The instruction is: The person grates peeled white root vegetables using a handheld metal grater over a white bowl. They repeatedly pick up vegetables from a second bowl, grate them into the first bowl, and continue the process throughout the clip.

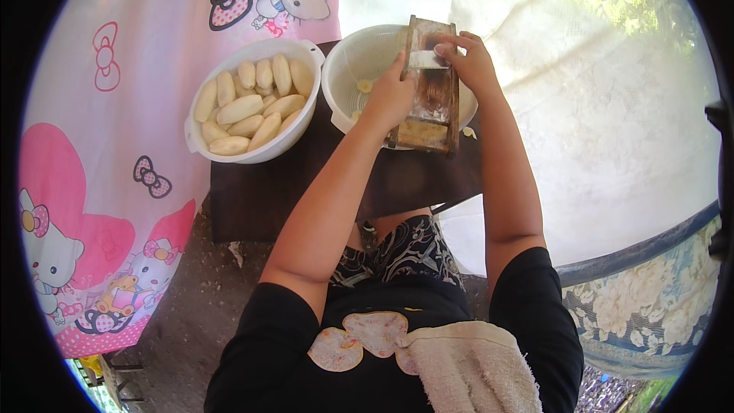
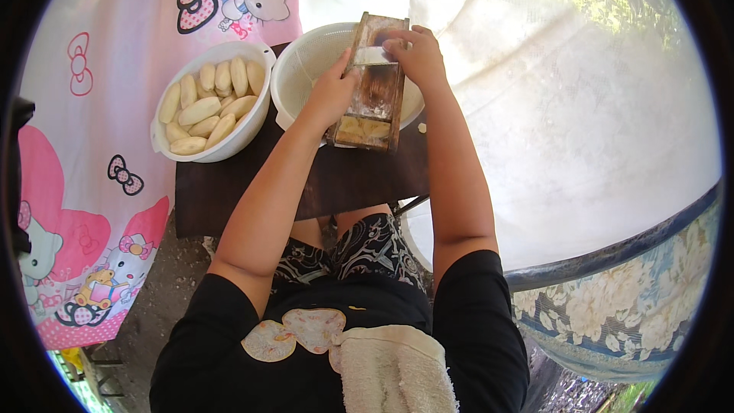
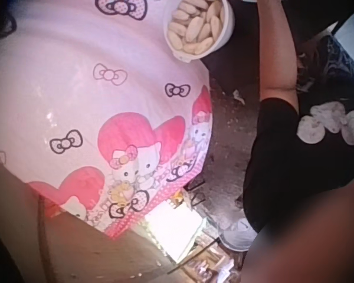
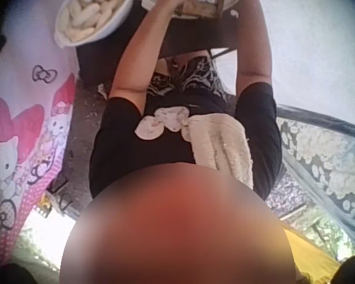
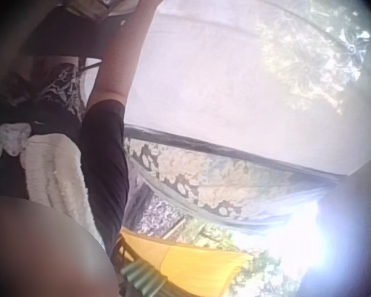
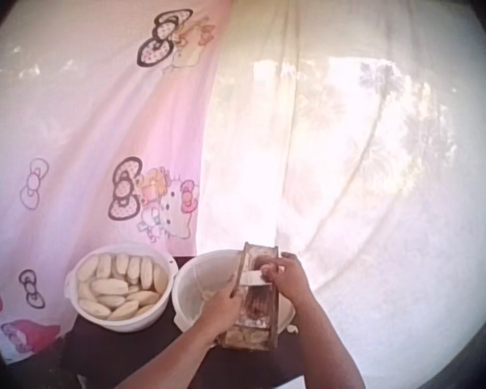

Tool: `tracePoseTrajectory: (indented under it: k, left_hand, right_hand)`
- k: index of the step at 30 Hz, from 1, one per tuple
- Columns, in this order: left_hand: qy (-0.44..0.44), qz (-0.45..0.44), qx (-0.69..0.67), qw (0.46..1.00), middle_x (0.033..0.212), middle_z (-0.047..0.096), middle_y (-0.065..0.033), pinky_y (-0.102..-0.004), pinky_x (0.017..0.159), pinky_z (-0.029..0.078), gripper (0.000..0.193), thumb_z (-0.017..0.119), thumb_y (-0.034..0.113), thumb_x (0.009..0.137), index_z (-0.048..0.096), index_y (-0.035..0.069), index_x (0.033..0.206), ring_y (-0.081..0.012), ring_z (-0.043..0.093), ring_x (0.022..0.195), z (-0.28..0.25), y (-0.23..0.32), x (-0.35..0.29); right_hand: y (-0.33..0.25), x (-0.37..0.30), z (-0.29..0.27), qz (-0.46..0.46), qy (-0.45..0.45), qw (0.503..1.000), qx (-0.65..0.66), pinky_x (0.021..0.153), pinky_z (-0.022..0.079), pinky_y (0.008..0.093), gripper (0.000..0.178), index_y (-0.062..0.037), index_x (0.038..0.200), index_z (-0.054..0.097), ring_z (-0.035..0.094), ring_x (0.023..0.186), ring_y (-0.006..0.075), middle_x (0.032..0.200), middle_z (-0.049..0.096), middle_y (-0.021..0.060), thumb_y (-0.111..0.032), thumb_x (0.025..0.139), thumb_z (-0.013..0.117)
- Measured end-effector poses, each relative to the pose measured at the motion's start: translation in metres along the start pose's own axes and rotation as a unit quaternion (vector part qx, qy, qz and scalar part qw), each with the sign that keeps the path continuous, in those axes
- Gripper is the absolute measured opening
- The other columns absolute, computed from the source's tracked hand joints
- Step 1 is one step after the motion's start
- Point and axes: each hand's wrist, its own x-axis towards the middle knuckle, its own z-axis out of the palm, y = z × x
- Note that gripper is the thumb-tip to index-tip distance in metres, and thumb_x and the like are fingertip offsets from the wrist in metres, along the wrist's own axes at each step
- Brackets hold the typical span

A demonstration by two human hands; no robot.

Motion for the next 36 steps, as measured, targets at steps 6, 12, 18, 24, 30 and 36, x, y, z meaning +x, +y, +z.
tracePoseTrajectory:
  k: [6, 12, 18, 24, 30, 36]
  left_hand:
    - [0.016, 0.048, 0.031, 0.998, 0.134, 0.050, -0.0281, -0.0393, 0.105, 0.037, 0.058, 0.046, 0.027, 0.096, 0.030, 0.008, 0.148, -0.0388, 0.050, 0.124, 0.002, -0.002, 0.000]
    - [0.006, 0.010, 0.011, 1.000, 0.142, 0.045, -0.0232, -0.0341, 0.108, 0.033, 0.057, 0.050, 0.025, 0.096, 0.033, 0.006, 0.147, -0.0318, 0.043, 0.133, 0.003, -0.006, 0.003]
    - [0.020, 0.074, 0.045, 0.996, 0.136, 0.049, -0.0270, -0.0384, 0.106, 0.035, 0.057, 0.046, 0.028, 0.096, 0.032, 0.010, 0.148, -0.0379, 0.048, 0.127, 0.002, -0.007, 0.005]
    - [0.013, 0.025, 0.035, 0.999, 0.136, 0.049, -0.0276, -0.0388, 0.105, 0.036, 0.057, 0.046, 0.027, 0.096, 0.031, 0.010, 0.148, -0.0378, 0.048, 0.127, 0.003, -0.004, 0.003]
    - [0.015, 0.021, 0.028, 0.999, 0.134, 0.050, -0.0286, -0.0391, 0.104, 0.037, 0.058, 0.046, 0.026, 0.096, 0.031, 0.008, 0.148, -0.0390, 0.048, 0.126, 0.007, -0.012, 0.009]
    - [0.029, 0.017, 0.066, 0.997, 0.142, 0.044, -0.0237, -0.0347, 0.108, 0.032, 0.057, 0.050, 0.025, 0.096, 0.033, 0.007, 0.147, -0.0320, 0.043, 0.132, 0.007, 0.000, 0.003]
  right_hand:
    - [-0.019, -0.032, -0.008, 0.010, -0.010, 0.999, 0.035, 0.099, 0.043, 0.0414, 0.031, -0.0111, 0.102, 0.074, 0.050, 0.123, 0.0349, 0.127, 0.053, 0.0252, -0.031, 0.079, 0.074]
    - [-0.019, -0.067, -0.011, -0.033, -0.002, 0.999, 0.037, 0.099, 0.042, 0.0427, 0.030, -0.0121, 0.097, 0.075, 0.047, 0.126, 0.0341, 0.123, 0.056, 0.0239, -0.032, 0.076, 0.077]
    - [0.007, 0.008, 0.007, 0.024, 0.026, 0.999, 0.027, 0.098, 0.043, 0.0442, 0.027, -0.0140, 0.095, 0.076, 0.046, 0.126, 0.0355, 0.121, 0.058, 0.0237, -0.032, 0.075, 0.077]
    - [-0.009, -0.044, -0.001, 0.007, 0.006, 0.998, 0.054, 0.099, 0.043, 0.0453, 0.029, -0.0135, 0.097, 0.076, 0.050, 0.123, 0.0355, 0.122, 0.058, 0.0231, -0.032, 0.075, 0.078]
    - [0.000, -0.043, -0.002, 0.028, -0.041, 0.994, 0.095, 0.101, 0.041, 0.0436, 0.032, -0.0116, 0.098, 0.076, 0.048, 0.125, 0.0357, 0.126, 0.056, 0.0244, -0.033, 0.075, 0.078]
    - [0.022, 0.012, 0.010, 0.059, -0.042, 0.990, 0.117, 0.102, 0.040, 0.0411, 0.033, -0.0125, 0.100, 0.075, 0.044, 0.130, 0.0351, 0.128, 0.055, 0.0265, -0.033, 0.075, 0.077]
